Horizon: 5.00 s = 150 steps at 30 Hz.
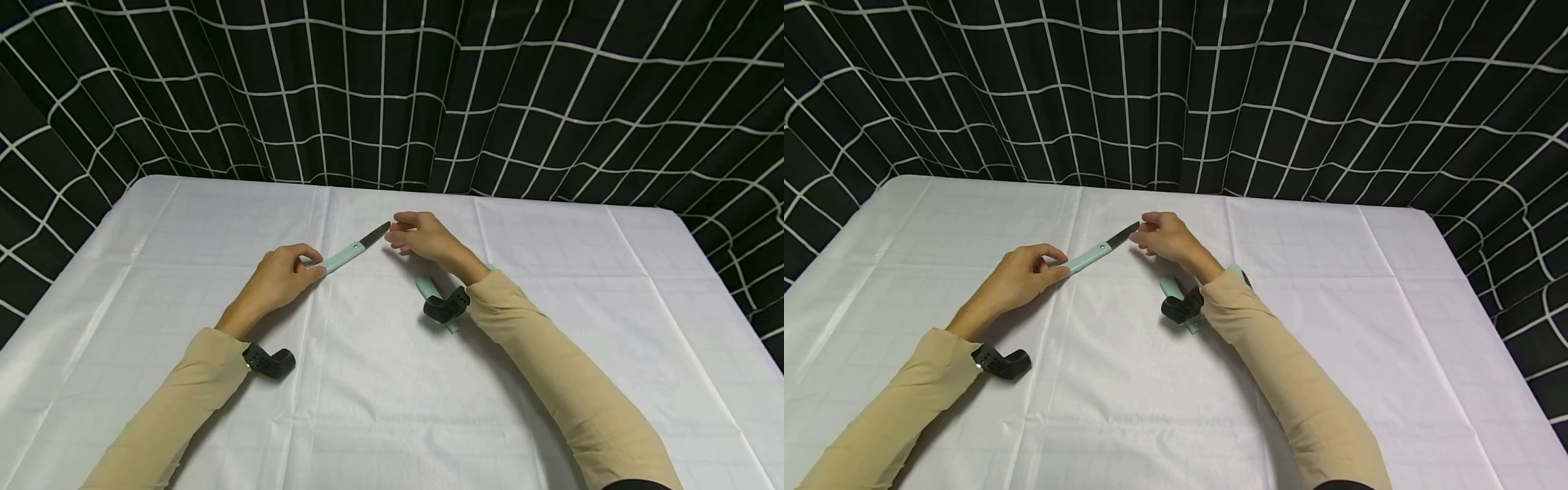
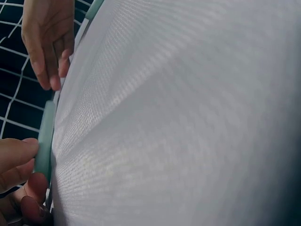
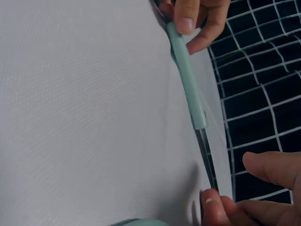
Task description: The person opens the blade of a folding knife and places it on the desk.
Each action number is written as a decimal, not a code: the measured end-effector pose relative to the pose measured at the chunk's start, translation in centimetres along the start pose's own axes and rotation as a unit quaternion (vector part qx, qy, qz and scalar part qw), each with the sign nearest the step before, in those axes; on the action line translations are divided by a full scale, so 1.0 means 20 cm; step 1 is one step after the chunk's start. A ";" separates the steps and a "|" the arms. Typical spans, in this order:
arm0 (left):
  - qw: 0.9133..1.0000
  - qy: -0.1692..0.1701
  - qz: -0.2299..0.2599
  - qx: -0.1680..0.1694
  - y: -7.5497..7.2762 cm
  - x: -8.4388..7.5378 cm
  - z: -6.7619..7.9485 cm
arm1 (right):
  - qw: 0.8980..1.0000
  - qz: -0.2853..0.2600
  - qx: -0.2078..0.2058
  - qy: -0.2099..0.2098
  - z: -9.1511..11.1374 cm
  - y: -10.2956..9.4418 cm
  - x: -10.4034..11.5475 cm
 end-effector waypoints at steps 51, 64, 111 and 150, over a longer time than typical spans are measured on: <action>0.993 0.111 0.028 0.025 0.12 -0.38 -0.08 | 0.999 0.039 -0.013 -0.027 0.58 -0.13 -0.10; 0.990 0.127 0.021 0.053 0.20 -0.45 -0.12 | 0.999 0.026 -0.009 -0.031 0.68 -0.12 -0.16; 0.978 0.152 -0.039 0.137 0.44 -0.54 -0.16 | 0.993 0.108 -0.017 -0.053 0.68 0.01 -0.26; 0.968 0.139 0.049 0.201 0.45 -0.57 -0.11 | 0.985 0.147 -0.037 -0.080 0.72 -0.01 -0.21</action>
Point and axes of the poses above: each hand's wrist, its own z-axis away from the middle knuckle, its own y-axis out of the palm, x = y × z, the point moved 9 cm from there along -z, towards the middle knuckle, and after that the axes turned 11 degrees about x, right-handed, at the moved point
